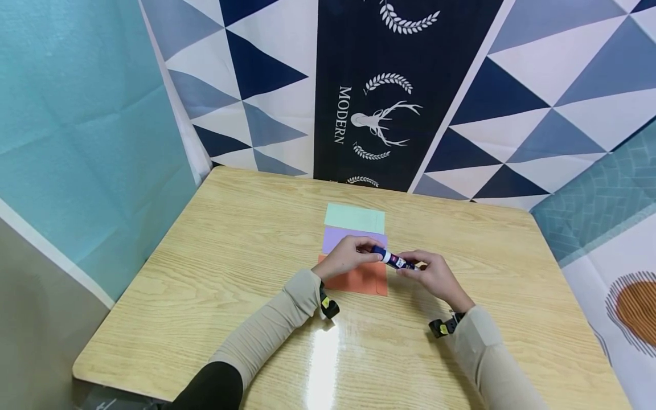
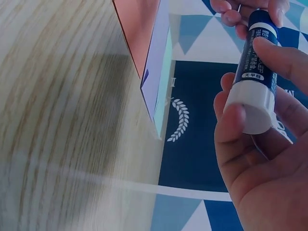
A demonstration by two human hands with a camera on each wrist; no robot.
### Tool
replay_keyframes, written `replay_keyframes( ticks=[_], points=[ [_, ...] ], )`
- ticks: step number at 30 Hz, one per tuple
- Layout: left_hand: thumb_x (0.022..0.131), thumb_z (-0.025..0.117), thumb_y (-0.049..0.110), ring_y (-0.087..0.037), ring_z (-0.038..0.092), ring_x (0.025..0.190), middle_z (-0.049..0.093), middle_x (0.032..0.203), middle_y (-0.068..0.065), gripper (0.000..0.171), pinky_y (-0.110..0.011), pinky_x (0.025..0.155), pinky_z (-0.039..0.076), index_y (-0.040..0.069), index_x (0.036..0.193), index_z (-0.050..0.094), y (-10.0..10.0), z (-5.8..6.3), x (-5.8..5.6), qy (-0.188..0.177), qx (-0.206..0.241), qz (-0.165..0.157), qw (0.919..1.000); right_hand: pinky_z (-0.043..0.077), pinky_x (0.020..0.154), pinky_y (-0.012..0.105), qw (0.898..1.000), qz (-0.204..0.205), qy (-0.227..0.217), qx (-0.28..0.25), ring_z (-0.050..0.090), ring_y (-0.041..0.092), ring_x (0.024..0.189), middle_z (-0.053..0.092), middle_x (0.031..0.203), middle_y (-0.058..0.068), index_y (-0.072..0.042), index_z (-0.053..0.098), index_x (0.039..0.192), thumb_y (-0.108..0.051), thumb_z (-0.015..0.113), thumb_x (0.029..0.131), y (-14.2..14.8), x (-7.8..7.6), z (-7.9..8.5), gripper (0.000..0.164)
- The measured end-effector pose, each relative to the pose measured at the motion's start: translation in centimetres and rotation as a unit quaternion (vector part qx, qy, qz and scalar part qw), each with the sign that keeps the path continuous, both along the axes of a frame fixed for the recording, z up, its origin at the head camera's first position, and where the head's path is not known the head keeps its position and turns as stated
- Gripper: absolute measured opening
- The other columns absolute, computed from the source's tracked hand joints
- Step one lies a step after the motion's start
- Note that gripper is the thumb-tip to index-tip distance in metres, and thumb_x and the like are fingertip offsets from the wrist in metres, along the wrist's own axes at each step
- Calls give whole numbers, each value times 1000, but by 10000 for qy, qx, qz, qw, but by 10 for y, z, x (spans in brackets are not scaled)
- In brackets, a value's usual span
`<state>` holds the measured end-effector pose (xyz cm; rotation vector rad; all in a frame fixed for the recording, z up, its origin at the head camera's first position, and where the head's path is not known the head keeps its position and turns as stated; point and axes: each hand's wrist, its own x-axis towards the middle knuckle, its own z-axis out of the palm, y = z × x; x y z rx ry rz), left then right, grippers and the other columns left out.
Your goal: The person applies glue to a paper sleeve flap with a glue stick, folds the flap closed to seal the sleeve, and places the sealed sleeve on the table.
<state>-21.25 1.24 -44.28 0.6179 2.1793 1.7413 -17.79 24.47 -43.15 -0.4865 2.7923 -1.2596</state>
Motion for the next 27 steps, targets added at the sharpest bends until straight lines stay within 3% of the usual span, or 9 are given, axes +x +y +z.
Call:
replay_keyframes(
  ticks=[20, 27],
  points=[
    [90, 71, 18, -7, 62, 84, 72, 105, -11, 29, -17, 74, 49, 7, 116, 71, 0, -1, 3, 43, -104, 75, 9999, 46, 59, 21, 9997, 171, 193, 34, 51, 8, 74, 71, 104, 12, -5, 73, 111, -16, 76, 85, -2, -2, 3, 28],
    [91, 69, 18, -7, 60, 82, 72, 103, -11, 28, -16, 73, 47, 7, 117, 70, 2, 1, 2, 181, -369, 72, 9991, 42, 57, 21, 9994, 232, 246, -26, 49, 9, 69, 71, 102, 13, -4, 73, 109, -14, 75, 85, -5, -1, 5, 27]
  ],
)
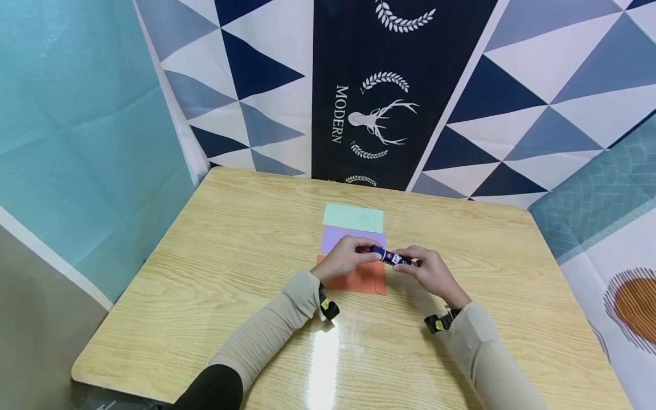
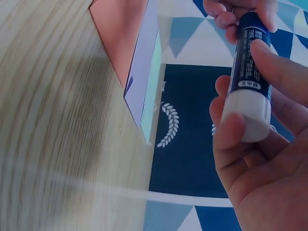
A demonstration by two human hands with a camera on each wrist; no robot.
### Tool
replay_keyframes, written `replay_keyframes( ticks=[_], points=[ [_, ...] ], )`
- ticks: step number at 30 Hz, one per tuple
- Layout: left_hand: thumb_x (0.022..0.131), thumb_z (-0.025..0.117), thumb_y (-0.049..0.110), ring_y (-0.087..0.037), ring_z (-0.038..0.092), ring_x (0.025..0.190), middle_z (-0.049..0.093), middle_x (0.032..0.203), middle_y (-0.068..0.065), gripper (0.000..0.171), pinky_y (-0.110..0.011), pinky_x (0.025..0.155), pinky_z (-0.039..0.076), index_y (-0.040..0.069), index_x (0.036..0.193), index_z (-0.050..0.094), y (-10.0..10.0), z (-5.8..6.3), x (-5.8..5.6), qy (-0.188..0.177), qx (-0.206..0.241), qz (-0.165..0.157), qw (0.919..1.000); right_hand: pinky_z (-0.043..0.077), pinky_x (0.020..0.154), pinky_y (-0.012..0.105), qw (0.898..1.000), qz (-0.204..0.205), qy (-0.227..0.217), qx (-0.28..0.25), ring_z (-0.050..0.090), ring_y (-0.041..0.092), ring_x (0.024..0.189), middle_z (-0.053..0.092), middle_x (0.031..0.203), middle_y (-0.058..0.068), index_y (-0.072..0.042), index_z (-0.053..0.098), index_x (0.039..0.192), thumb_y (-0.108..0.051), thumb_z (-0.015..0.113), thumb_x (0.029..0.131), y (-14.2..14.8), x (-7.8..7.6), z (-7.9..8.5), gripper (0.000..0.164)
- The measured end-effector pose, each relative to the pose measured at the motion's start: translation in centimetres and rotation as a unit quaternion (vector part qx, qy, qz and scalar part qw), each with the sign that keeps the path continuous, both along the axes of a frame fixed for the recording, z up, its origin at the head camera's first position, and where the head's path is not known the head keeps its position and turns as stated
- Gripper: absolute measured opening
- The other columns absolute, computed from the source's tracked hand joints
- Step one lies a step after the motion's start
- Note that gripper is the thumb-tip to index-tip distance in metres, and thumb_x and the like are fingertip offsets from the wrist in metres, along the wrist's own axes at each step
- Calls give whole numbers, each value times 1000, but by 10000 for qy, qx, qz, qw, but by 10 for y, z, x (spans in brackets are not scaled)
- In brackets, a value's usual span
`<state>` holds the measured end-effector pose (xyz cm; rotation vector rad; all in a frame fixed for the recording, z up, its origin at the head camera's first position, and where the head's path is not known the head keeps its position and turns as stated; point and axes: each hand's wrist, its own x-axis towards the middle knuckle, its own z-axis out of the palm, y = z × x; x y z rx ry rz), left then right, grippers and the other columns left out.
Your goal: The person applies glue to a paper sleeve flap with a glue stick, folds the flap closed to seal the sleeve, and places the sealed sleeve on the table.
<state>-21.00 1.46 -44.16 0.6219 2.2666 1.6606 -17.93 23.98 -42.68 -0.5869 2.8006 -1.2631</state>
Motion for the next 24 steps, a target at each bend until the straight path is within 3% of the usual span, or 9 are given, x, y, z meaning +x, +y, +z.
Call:
replay_keyframes(
  ticks=[8, 14, 24],
  points=[
    [93, 67, 19, -4, 59, 82, 73, 103, -10, 27, -16, 73, 49, 5, 115, 71, -4, 6, 0, 292, 44, -264, 9992, 41, 53, 22, 9992, 216, 306, 141, 47, 8, 63, 71, 95, 13, 1, 72, 109, -9, 73, 86, -6, 2, 7, 25],
    [94, 66, 20, -5, 56, 82, 73, 105, -8, 27, -16, 73, 46, 6, 116, 71, -5, 8, 0, 619, -282, -361, 9970, 41, 53, 23, 9996, 217, 68, 160, 46, 10, 63, 70, 94, 12, 2, 71, 110, -9, 72, 87, -7, 2, 5, 26],
    [93, 67, 22, -6, 54, 81, 72, 103, -6, 27, -17, 71, 44, 8, 116, 71, -7, 5, -2, 527, -316, -373, 9974, 44, 56, 22, 9993, 292, 90, 215, 48, 10, 66, 70, 97, 12, 1, 71, 111, -12, 72, 87, -5, 2, 4, 27]
  ],
)
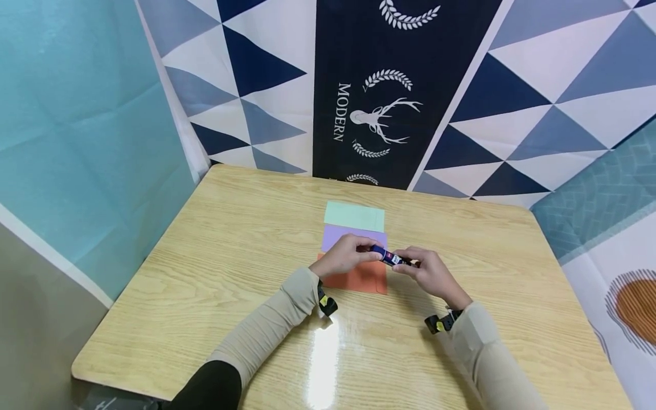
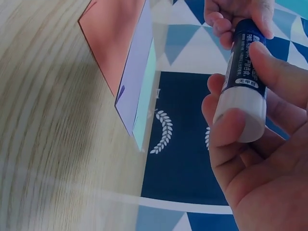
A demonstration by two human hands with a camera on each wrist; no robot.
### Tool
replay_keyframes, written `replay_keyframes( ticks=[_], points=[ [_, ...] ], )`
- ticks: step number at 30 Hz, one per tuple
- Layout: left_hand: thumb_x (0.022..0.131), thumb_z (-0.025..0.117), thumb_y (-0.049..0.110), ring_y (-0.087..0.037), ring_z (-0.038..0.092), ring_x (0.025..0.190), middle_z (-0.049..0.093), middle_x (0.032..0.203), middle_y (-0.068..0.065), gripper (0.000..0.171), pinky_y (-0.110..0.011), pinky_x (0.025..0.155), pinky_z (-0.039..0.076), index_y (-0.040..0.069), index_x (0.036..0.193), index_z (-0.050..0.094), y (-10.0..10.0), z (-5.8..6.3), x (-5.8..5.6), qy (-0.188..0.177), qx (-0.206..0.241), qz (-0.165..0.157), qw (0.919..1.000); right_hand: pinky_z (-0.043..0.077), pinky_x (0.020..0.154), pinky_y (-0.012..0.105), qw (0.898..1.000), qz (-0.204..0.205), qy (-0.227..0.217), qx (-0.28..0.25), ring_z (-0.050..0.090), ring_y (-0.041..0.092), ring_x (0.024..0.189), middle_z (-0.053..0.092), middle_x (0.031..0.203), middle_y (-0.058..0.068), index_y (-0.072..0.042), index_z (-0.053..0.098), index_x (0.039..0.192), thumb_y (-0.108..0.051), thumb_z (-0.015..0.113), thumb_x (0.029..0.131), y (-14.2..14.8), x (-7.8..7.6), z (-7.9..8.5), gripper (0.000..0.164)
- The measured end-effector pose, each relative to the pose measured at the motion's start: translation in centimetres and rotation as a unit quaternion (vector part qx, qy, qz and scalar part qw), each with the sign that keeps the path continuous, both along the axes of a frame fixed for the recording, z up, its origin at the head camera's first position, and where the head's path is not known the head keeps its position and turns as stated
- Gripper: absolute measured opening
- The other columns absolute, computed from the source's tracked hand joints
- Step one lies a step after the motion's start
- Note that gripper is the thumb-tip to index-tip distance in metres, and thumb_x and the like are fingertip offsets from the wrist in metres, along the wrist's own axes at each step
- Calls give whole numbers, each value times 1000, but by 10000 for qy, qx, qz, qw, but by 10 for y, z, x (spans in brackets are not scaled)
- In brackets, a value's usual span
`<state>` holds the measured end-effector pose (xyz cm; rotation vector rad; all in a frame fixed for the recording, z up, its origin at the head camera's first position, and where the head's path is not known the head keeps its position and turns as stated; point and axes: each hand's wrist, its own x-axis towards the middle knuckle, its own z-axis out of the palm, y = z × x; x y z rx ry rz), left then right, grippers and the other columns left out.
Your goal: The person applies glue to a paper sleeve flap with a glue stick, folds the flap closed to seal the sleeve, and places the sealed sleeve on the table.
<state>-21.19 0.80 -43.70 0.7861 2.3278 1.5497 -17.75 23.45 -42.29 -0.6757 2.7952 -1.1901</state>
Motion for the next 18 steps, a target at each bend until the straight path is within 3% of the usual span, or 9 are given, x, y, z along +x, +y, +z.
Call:
replay_keyframes(
  ticks=[12, 18],
  points=[
    [91, 70, 20, -6, 57, 80, 72, 96, -8, 30, -16, 71, 45, 6, 118, 70, -1, -3, 0, -309, 166, 160, 9993, 49, 59, 22, 9989, -223, -405, -99, 55, 12, 72, 70, 108, 15, -3, 72, 109, -15, 75, 85, -1, 0, -3, 27],
    [90, 70, 16, -7, 59, 81, 72, 99, -13, 32, -16, 72, 47, 0, 118, 68, -1, -2, 0, -325, 258, 207, 9989, 52, 66, 23, 9992, -208, -348, -6, 58, 7, 77, 71, 110, 15, -4, 70, 115, -16, 75, 86, -2, -2, -3, 32]
  ],
)
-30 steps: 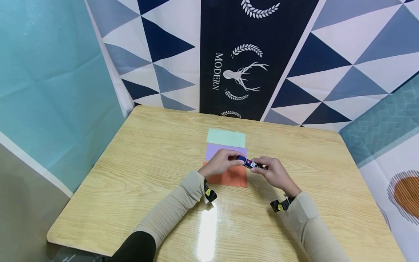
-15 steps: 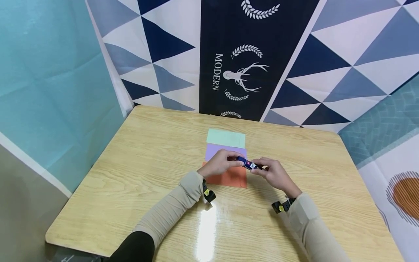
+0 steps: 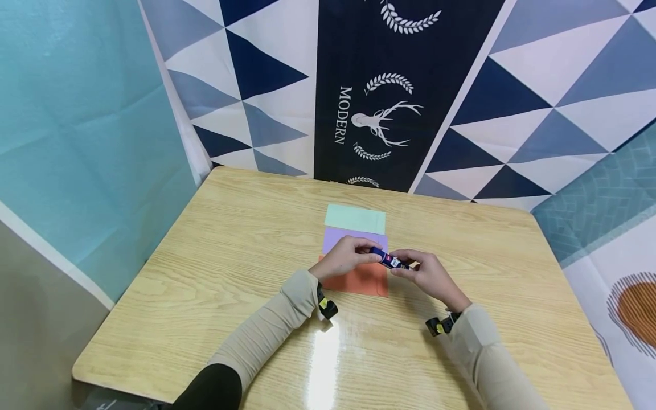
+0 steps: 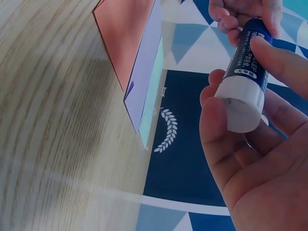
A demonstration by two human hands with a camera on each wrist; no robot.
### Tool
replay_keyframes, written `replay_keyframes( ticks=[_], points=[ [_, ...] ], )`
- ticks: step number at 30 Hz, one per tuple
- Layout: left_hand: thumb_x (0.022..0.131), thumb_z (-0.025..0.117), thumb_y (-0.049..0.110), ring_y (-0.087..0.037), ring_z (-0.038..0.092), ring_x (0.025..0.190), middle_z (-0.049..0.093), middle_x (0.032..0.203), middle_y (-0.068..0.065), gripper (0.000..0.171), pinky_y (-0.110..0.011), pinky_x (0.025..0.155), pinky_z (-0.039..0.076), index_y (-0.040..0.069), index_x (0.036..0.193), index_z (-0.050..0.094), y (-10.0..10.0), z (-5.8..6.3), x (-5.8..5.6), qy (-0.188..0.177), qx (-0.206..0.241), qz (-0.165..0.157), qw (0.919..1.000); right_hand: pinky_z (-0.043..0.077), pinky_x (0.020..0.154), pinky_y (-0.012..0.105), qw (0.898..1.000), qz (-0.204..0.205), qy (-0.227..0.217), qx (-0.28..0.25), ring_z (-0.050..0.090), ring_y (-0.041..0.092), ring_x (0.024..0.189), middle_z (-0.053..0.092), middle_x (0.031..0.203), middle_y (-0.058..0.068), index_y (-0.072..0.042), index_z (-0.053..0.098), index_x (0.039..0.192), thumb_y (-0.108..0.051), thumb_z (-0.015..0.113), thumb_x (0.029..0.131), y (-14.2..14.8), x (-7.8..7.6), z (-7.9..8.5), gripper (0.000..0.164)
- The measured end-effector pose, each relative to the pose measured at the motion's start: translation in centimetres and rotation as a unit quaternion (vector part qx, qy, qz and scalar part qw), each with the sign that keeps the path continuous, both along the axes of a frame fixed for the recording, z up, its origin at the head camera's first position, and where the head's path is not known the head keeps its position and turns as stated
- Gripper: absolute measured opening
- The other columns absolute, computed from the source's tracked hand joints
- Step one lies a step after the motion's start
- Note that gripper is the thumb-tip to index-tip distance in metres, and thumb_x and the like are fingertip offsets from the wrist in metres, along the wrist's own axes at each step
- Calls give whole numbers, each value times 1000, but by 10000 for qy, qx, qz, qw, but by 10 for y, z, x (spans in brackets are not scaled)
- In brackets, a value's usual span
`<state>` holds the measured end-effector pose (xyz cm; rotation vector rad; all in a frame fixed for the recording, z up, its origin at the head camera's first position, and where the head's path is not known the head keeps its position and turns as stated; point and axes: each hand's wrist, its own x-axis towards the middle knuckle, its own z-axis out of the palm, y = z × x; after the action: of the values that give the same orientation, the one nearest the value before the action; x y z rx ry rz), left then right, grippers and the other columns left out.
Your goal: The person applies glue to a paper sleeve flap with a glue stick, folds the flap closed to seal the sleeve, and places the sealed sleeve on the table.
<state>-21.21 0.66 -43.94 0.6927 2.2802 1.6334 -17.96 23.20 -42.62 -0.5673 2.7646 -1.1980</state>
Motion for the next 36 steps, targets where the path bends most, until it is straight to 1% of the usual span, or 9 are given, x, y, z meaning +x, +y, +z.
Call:
replay_keyframes(
  ticks=[3, 9, 14, 20, 26, 32, 36],
  points=[
    [90, 70, 16, -7, 59, 82, 72, 100, -13, 32, -16, 74, 48, 0, 118, 68, 1, 0, 1, -22, 29, 9, 10000, 53, 67, 24, 10000, 4, 0, 20, 59, 6, 78, 71, 111, 15, -4, 69, 116, -16, 74, 86, 1, 0, 0, 33],
    [90, 70, 18, -6, 60, 82, 72, 100, -12, 31, -16, 74, 48, 3, 118, 69, 1, 1, 2, -54, 0, 57, 10000, 52, 66, 23, 10000, 2, -36, 10, 59, 6, 77, 71, 111, 16, -3, 70, 113, -16, 74, 86, 0, 1, 1, 29],
    [89, 71, 17, -7, 61, 82, 72, 100, -12, 30, -16, 74, 48, 5, 117, 70, 2, 1, 2, -91, 5, 95, 9999, 52, 67, 23, 9999, 49, 119, 87, 60, 8, 80, 71, 111, 14, -5, 71, 113, -17, 74, 87, 1, 1, 1, 29],
    [89, 71, 17, -7, 61, 81, 72, 99, -12, 32, -16, 73, 48, 3, 118, 69, 3, 1, 4, -204, 13, 73, 9998, 55, 69, 25, 9994, 127, 294, 146, 61, 12, 86, 72, 103, 10, -6, 72, 112, -14, 75, 85, 2, 2, 0, 29],
    [89, 72, 16, -6, 60, 79, 72, 98, -12, 30, -16, 72, 48, 3, 116, 70, 5, -1, 4, -240, 54, 77, 9997, 55, 70, 26, 9992, 162, 345, 154, 63, 17, 90, 72, 103, 10, -6, 72, 114, -12, 76, 84, 4, 2, -2, 31],
    [88, 72, 14, -6, 61, 79, 71, 99, -14, 32, -16, 74, 49, 0, 117, 68, 7, -6, 3, -258, 217, 18, 9994, 54, 68, 23, 9984, 192, 520, 127, 62, 11, 85, 72, 98, 7, -6, 73, 111, -11, 76, 83, 6, 3, -6, 28],
    [88, 72, 14, -6, 61, 80, 71, 101, -14, 33, -16, 73, 49, 1, 118, 68, 6, -6, 2, -225, 307, 53, 9993, 53, 66, 22, 9980, 115, 601, 130, 59, 7, 82, 72, 96, 7, -6, 73, 111, -10, 76, 83, 7, 4, -5, 28]
  ],
)
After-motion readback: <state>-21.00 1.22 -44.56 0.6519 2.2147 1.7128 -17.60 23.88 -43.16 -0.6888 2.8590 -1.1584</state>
